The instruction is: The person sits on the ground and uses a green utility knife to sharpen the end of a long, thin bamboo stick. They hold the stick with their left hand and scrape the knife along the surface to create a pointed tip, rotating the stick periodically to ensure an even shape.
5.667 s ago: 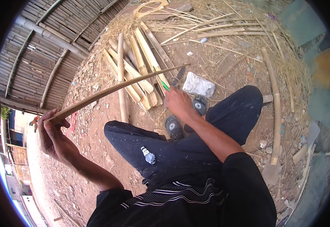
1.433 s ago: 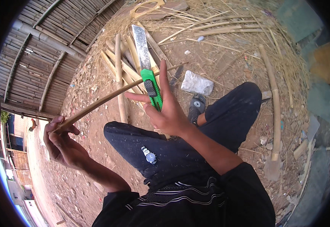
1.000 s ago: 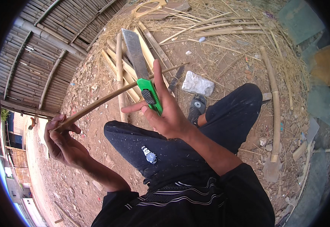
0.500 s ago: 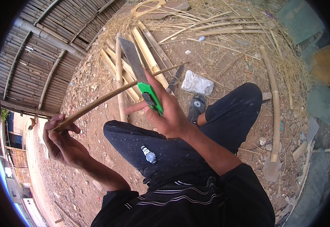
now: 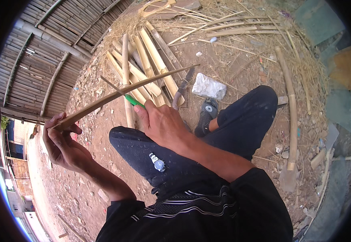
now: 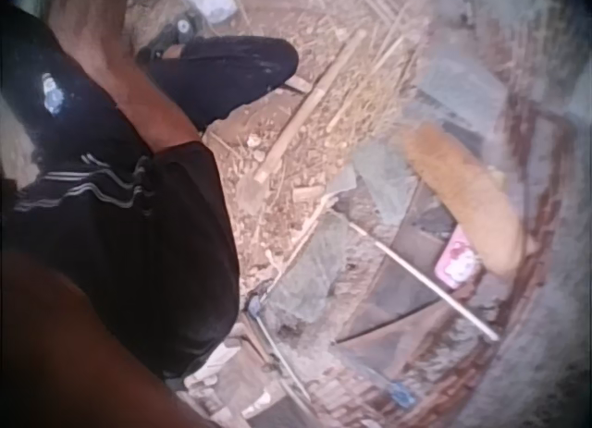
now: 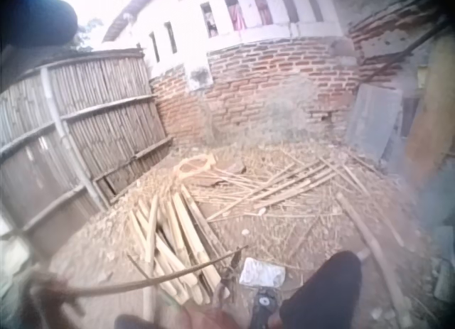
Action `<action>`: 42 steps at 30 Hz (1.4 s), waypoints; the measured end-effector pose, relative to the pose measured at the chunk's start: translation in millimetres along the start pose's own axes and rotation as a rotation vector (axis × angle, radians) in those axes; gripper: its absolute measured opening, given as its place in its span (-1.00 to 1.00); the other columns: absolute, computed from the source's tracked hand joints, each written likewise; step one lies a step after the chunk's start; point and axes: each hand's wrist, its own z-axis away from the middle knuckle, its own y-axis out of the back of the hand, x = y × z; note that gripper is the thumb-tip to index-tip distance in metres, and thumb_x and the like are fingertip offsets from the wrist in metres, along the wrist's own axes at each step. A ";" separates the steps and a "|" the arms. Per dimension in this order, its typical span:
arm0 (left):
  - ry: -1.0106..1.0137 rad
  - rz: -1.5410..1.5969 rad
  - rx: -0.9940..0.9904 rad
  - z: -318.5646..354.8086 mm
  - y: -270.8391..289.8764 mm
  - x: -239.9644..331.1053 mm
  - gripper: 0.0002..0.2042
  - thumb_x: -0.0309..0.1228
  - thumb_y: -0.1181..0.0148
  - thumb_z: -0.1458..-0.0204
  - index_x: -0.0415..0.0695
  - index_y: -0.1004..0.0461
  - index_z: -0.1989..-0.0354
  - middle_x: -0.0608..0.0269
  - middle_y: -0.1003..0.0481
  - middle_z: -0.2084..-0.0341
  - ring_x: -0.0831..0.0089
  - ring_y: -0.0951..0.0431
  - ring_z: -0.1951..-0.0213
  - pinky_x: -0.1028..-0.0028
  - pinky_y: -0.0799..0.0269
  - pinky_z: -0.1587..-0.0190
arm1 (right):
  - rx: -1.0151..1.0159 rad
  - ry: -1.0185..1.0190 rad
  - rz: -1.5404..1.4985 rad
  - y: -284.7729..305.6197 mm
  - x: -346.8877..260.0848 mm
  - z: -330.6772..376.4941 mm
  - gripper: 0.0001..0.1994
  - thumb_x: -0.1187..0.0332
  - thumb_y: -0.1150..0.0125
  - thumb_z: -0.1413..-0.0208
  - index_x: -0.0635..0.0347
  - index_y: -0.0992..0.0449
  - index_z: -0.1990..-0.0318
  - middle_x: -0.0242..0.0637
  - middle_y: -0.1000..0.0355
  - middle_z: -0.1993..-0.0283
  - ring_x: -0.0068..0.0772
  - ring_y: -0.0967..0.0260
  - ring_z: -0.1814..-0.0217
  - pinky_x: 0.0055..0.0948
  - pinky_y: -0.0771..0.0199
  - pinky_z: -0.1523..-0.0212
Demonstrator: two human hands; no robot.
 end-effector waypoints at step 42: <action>-0.059 0.064 -0.062 4.4 -5.6 11.6 -0.68 -0.24 0.04 -0.22 -0.33 -0.39 0.21 -0.07 -0.50 0.42 0.50 -0.38 0.68 0.63 -0.27 0.61 | 0.056 0.071 0.005 -4.0 13.0 2.1 -0.54 0.12 0.21 -0.30 0.32 -0.43 0.44 0.07 -0.30 0.71 0.19 -0.33 0.63 0.00 -0.29 0.53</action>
